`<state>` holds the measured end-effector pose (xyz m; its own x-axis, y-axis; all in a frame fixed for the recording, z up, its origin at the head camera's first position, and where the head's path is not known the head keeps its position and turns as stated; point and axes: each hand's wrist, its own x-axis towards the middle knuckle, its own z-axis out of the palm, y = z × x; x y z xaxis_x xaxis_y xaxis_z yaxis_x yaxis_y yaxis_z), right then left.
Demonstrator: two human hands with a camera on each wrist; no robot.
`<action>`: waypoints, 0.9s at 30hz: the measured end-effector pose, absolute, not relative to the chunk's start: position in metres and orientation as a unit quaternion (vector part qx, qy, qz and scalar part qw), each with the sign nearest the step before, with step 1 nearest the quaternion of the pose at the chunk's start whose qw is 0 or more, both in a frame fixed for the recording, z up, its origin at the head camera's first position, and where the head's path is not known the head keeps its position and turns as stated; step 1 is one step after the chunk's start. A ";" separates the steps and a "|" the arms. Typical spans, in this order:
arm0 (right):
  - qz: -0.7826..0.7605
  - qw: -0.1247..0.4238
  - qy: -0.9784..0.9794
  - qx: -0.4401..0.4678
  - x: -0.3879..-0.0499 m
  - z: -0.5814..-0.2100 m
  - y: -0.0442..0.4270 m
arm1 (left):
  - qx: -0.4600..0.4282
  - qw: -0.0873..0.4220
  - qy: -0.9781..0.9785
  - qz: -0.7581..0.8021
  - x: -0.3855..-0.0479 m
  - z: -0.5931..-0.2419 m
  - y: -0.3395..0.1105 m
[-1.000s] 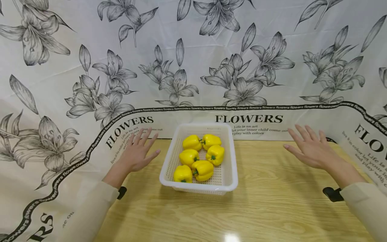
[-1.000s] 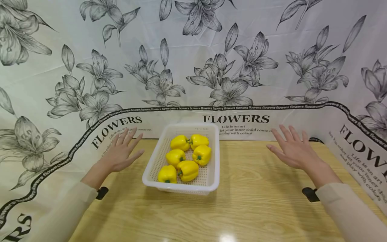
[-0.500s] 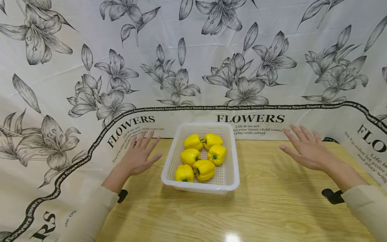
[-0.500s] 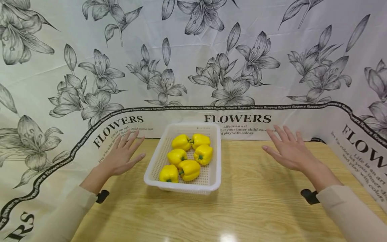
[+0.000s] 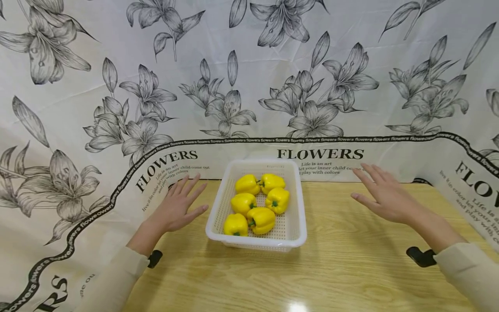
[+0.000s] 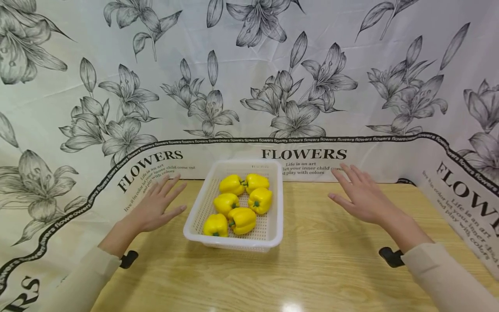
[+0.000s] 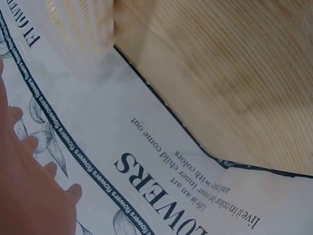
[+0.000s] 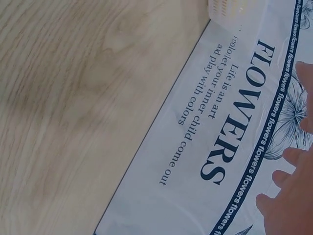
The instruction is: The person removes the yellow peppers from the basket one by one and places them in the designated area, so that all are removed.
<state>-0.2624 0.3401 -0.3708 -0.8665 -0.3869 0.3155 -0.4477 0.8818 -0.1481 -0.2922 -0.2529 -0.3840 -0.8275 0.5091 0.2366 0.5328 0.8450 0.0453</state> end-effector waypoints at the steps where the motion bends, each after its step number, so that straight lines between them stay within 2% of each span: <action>1: 0.112 0.140 -0.959 0.220 -0.262 -0.371 0.338 | -0.274 0.107 -0.954 -0.058 -0.292 -0.384 -0.253; 16: 0.128 0.152 -0.945 0.260 -0.257 -0.368 0.315 | -0.287 0.122 -0.944 -0.104 -0.283 -0.394 -0.242; 27: 0.142 0.126 -0.941 0.280 -0.251 -0.370 0.292 | -0.294 0.093 -0.939 -0.156 -0.273 -0.401 -0.234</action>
